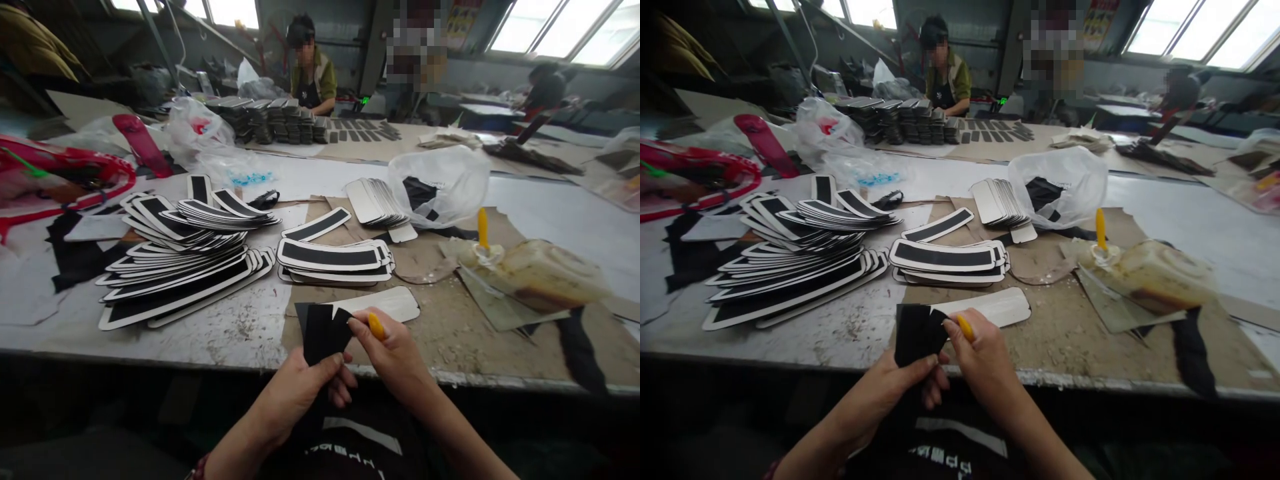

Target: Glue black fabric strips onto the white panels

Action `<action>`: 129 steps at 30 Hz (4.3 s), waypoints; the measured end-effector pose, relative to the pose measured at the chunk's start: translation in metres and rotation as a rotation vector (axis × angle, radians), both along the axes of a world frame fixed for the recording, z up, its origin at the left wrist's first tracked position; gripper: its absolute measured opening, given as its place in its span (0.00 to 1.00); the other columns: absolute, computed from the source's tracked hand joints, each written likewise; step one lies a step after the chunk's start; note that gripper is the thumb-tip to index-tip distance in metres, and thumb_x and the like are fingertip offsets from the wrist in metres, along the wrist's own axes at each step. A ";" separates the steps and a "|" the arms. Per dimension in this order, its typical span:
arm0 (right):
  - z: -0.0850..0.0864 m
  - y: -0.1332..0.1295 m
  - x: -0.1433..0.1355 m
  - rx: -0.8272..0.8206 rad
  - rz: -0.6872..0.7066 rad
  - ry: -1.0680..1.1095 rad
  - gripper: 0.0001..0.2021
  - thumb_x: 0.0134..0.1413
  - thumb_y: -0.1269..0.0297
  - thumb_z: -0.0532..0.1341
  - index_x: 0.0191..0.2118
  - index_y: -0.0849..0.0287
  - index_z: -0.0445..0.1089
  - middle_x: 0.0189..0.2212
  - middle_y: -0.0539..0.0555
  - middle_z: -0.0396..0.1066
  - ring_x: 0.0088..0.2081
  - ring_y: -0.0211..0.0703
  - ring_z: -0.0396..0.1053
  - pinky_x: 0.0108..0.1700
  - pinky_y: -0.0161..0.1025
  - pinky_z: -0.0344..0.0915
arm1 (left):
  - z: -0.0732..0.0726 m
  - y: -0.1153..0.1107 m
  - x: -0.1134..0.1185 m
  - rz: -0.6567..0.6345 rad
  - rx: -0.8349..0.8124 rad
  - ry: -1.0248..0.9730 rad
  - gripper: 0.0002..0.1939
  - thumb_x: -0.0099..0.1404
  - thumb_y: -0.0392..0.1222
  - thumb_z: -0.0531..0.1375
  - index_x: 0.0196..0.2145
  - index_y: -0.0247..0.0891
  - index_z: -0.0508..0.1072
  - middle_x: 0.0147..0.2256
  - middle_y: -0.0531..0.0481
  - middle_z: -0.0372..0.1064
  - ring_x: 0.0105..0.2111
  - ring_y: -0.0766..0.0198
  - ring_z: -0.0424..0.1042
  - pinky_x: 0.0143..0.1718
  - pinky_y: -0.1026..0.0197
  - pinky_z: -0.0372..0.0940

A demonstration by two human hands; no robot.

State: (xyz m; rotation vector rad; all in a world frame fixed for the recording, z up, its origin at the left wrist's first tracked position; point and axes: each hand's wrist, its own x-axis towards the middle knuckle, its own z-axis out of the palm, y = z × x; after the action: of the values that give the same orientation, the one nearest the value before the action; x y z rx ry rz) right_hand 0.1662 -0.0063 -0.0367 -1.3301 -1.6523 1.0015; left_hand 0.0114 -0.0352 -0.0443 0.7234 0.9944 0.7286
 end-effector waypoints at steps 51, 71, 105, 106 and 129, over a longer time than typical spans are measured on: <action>-0.031 0.091 -0.029 -0.210 0.558 -1.022 0.13 0.58 0.55 0.53 0.37 0.55 0.71 0.32 0.55 0.75 0.35 0.46 0.71 0.33 0.35 0.57 | -0.044 0.056 -0.036 0.149 -0.139 0.307 0.14 0.53 0.45 0.58 0.14 0.36 0.64 0.12 0.54 0.61 0.14 0.69 0.60 0.18 0.66 0.54; -0.010 0.079 0.112 -0.289 0.109 -1.017 0.13 0.57 0.55 0.52 0.33 0.58 0.68 0.32 0.55 0.73 0.34 0.45 0.69 0.34 0.35 0.56 | -0.053 0.047 -0.034 0.159 -0.064 0.524 0.24 0.54 0.51 0.59 0.06 0.39 0.62 0.08 0.52 0.58 0.13 0.68 0.57 0.21 0.64 0.54; -0.038 0.097 0.101 -0.387 0.073 -1.183 0.15 0.56 0.51 0.54 0.38 0.57 0.70 0.35 0.58 0.74 0.38 0.51 0.71 0.36 0.39 0.60 | -0.050 0.056 -0.025 0.117 -0.141 0.600 0.24 0.51 0.56 0.59 0.08 0.41 0.59 0.09 0.52 0.59 0.14 0.66 0.58 0.20 0.62 0.56; -0.038 0.097 0.101 -0.389 0.074 -1.180 0.15 0.56 0.52 0.54 0.38 0.57 0.70 0.35 0.58 0.74 0.39 0.51 0.71 0.36 0.39 0.60 | -0.051 0.056 -0.025 0.127 -0.140 0.606 0.24 0.51 0.57 0.59 0.08 0.41 0.58 0.09 0.52 0.59 0.13 0.66 0.57 0.20 0.62 0.56; -0.025 0.084 0.128 -0.274 -0.165 -1.002 0.14 0.58 0.55 0.52 0.37 0.61 0.67 0.37 0.62 0.72 0.39 0.50 0.69 0.37 0.38 0.58 | -0.049 0.056 -0.027 0.098 -0.101 0.630 0.26 0.50 0.58 0.59 0.06 0.41 0.59 0.09 0.50 0.60 0.14 0.64 0.59 0.23 0.62 0.57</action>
State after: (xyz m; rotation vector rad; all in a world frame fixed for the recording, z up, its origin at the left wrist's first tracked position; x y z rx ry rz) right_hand 0.2941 0.0780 -0.0615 -2.3509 -2.0722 0.4581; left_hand -0.0157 0.0203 -0.0932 0.8400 1.6357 0.5339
